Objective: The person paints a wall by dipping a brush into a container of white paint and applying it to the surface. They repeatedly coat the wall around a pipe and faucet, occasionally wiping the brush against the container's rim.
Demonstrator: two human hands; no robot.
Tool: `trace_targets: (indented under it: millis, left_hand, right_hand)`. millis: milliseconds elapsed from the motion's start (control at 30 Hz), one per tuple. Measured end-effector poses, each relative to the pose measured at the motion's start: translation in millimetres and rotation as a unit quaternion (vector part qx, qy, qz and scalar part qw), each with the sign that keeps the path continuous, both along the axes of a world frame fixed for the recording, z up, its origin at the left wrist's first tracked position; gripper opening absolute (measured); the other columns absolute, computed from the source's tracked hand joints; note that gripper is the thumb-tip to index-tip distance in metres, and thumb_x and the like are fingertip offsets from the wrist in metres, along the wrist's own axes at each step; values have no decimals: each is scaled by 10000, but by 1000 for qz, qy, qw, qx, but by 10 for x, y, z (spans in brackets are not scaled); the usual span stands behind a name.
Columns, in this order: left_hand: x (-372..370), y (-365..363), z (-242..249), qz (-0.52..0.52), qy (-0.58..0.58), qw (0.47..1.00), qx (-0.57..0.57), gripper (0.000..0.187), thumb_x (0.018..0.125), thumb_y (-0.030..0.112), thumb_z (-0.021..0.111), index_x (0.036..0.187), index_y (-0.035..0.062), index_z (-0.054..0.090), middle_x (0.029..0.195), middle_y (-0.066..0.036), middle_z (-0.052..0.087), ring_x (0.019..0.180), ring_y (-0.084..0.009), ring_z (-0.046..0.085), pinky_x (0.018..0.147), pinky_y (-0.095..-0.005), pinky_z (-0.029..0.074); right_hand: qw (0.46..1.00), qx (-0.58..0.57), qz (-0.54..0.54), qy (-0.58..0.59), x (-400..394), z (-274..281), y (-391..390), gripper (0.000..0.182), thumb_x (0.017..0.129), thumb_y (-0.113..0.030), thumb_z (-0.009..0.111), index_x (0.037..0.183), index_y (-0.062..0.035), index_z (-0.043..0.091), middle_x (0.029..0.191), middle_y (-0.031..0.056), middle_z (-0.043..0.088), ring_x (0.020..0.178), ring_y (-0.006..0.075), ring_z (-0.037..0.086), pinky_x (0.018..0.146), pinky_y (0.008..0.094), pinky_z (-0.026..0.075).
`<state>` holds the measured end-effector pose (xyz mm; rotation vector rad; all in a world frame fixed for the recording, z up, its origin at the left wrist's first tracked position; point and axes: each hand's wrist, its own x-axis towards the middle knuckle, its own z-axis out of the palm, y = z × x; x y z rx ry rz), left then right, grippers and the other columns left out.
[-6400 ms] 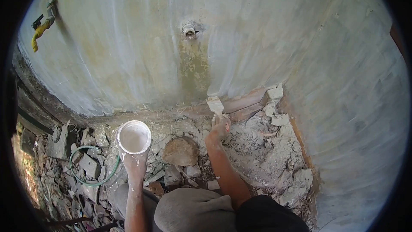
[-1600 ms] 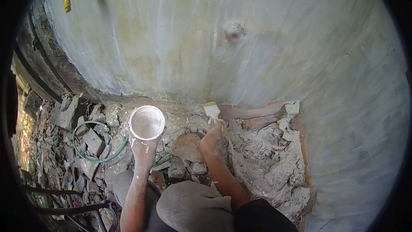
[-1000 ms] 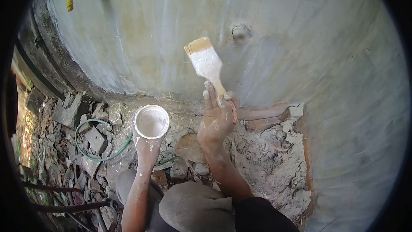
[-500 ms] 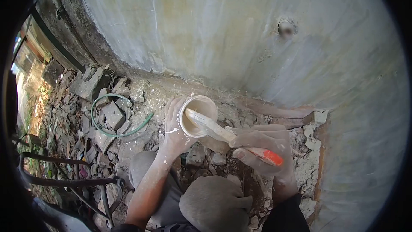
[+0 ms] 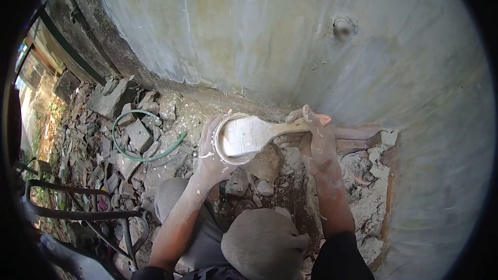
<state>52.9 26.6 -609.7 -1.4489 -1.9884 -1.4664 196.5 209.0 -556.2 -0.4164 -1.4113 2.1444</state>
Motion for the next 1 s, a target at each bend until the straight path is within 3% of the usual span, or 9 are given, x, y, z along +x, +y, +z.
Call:
trace_targets:
  millis: [67, 200, 300, 467, 500, 600, 700, 800, 1000]
  left_hand:
    - [-16, 11, -31, 6, -7, 1000, -18, 922, 631, 272, 955, 1388, 26, 490, 1365, -184, 546, 1285, -390, 507, 1049, -499, 459]
    - [-14, 57, -77, 11, -40, 999, -21, 912, 661, 262, 940, 1405, 20, 472, 1358, -185, 547, 1279, -378, 514, 1059, -490, 449]
    - [-28, 101, -46, 18, -13, 999, -38, 889, 679, 246, 921, 1411, 23, 469, 1367, -186, 529, 1217, -368, 549, 1033, -478, 467]
    - [-10, 137, -83, 41, -145, 988, -29, 855, 721, 174, 889, 1427, -5, 442, 1336, -191, 535, 1226, -365, 550, 1051, -464, 454]
    - [-25, 144, -121, 43, -127, 991, -23, 852, 725, 164, 883, 1430, -12, 438, 1327, -194, 535, 1223, -362, 554, 1052, -458, 453]
    - [-3, 158, -111, 42, -142, 989, -12, 841, 731, 140, 866, 1432, -23, 431, 1317, -201, 533, 1218, -367, 556, 1053, -458, 450]
    - [-17, 84, -121, 51, -74, 995, -43, 830, 726, 130, 859, 1422, -28, 437, 1313, -201, 535, 1205, -369, 560, 1051, -457, 448]
    - [24, 44, -87, 43, -149, 987, -33, 824, 716, 134, 862, 1410, -30, 448, 1320, -203, 537, 1201, -370, 561, 1044, -463, 444]
    - [-10, -73, -127, 71, -123, 988, -61, 817, 715, 136, 863, 1405, -30, 459, 1314, -205, 547, 1216, -381, 546, 1040, -473, 434]
  right_hand:
    - [994, -104, 14, 11, 43, -138, 21, 401, 1076, -385, 477, 1067, -13, 626, 892, 172, 729, 764, 231, 740, 657, 303, 618]
    - [989, -146, 1, 35, 220, -366, 56, 411, 1079, -410, 462, 1118, -32, 617, 922, 172, 739, 785, 238, 747, 686, 319, 625]
    - [967, -224, 27, 118, 418, -507, 142, 388, 1082, -406, 449, 1200, -76, 616, 1111, 196, 717, 895, 241, 733, 815, 387, 617]
    - [904, -317, -152, 242, 469, -866, 281, 423, 1070, -351, 473, 1363, -53, 539, 1358, 159, 614, 1259, 238, 600, 1017, 393, 548]
    - [903, -315, -160, 246, 426, -946, 298, 423, 1070, -351, 473, 1363, -53, 539, 1358, 159, 614, 1259, 238, 600, 1017, 393, 548]
    - [882, -238, -379, 149, 209, -1234, 270, 486, 1070, -303, 442, 1460, -15, 419, 1433, 193, 542, 1332, 292, 536, 1126, 396, 455]
    - [865, -248, -409, 151, 98, -1781, 215, 482, 1064, -280, 436, 1461, -9, 407, 1417, 191, 555, 1339, 291, 529, 1144, 407, 431]
    - [840, -297, -443, 99, -132, -2038, 123, 482, 1063, -282, 452, 1458, -11, 400, 1448, 193, 519, 1340, 292, 528, 1145, 405, 431]
    - [819, -304, -476, 100, -760, -2455, 253, 452, 1050, -303, 466, 1425, -55, 417, 1427, 159, 535, 1296, 262, 559, 1126, 374, 430]
